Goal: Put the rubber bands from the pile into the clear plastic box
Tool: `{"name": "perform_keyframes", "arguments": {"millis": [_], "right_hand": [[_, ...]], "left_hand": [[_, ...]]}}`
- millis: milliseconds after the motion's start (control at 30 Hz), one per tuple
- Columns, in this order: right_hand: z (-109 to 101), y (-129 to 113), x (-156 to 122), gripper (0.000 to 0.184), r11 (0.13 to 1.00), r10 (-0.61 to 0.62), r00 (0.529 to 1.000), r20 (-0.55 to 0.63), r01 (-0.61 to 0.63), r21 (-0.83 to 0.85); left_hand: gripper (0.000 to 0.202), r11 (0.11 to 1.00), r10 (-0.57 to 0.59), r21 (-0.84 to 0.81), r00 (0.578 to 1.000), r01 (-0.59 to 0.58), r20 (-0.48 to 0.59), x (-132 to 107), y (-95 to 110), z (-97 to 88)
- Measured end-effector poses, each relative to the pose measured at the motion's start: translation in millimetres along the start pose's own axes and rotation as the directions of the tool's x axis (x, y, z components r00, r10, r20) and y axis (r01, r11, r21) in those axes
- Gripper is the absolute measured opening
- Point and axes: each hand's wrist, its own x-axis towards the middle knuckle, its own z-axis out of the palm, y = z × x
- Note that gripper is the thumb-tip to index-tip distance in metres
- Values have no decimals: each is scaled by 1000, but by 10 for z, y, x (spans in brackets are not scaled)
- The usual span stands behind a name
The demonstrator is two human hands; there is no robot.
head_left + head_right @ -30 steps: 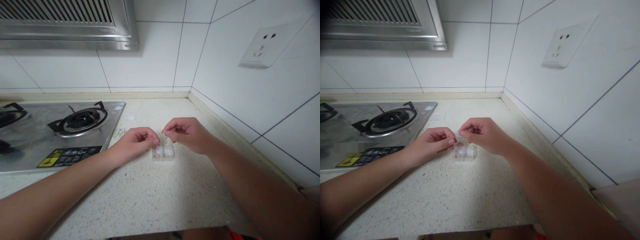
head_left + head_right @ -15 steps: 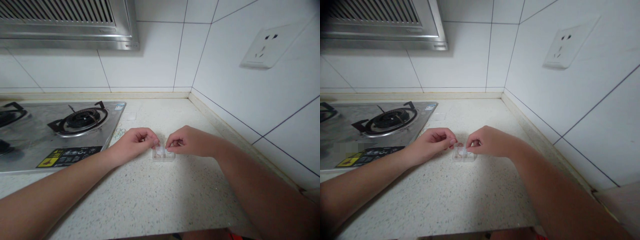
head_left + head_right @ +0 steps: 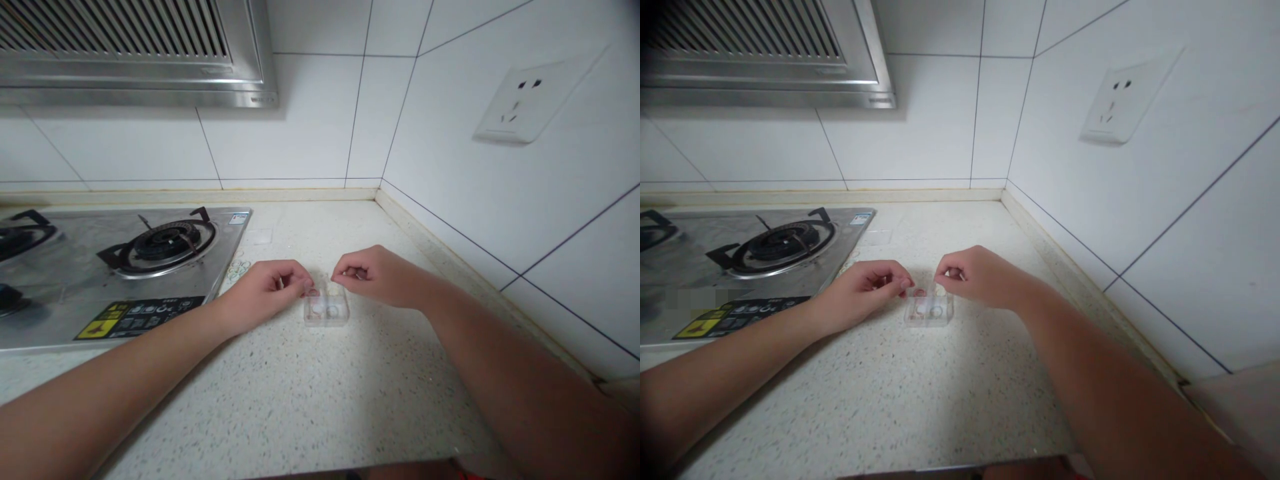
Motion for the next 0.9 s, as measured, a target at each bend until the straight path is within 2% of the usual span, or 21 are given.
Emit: {"name": "perform_keyframes", "arguments": {"millis": [133, 233, 400, 467, 600, 633, 700, 767, 900], "right_hand": [[-5, 98, 20, 22, 995, 0, 999, -37, -4, -104], [-12, 154, 25, 21, 988, 0, 999, -48, -7, -153], [-25, 191, 22, 20, 987, 12, 998, -60, -22, -157], [-25, 199, 23, 20, 988, 9, 998, -60, -18, -152], [-23, 208, 28, 19, 986, -7, 998, -57, -3, -169], [-24, 208, 28, 19, 984, -10, 998, -55, -1, -180], [-26, 207, 28, 19, 981, -10, 999, -49, 1, -196], [-27, 207, 25, 19, 979, -5, 999, -46, -4, -205], [-26, 215, 20, 20, 975, 2, 999, -41, -11, -221]], "left_hand": [[25, 960, 116, 260, 993, -107, -19, -12, -31, -61], [25, 904, 151, 405, 989, -138, 0, -13, -28, -147], [26, 686, 253, 717, 965, -124, -75, 6, -39, -395], [27, 619, 249, 780, 965, -91, -85, 15, -84, -530], [26, 522, 144, 844, 988, -123, 55, 25, -264, -821], [27, 507, 114, 855, 992, -106, 56, 25, -318, -885], [27, 514, 59, 855, 997, -73, 49, 27, -416, -986], [27, 565, 25, 821, 996, -80, 80, 33, -484, -1042], [28, 661, -1, 741, 987, -121, 162, 50, -513, -1028]]}}
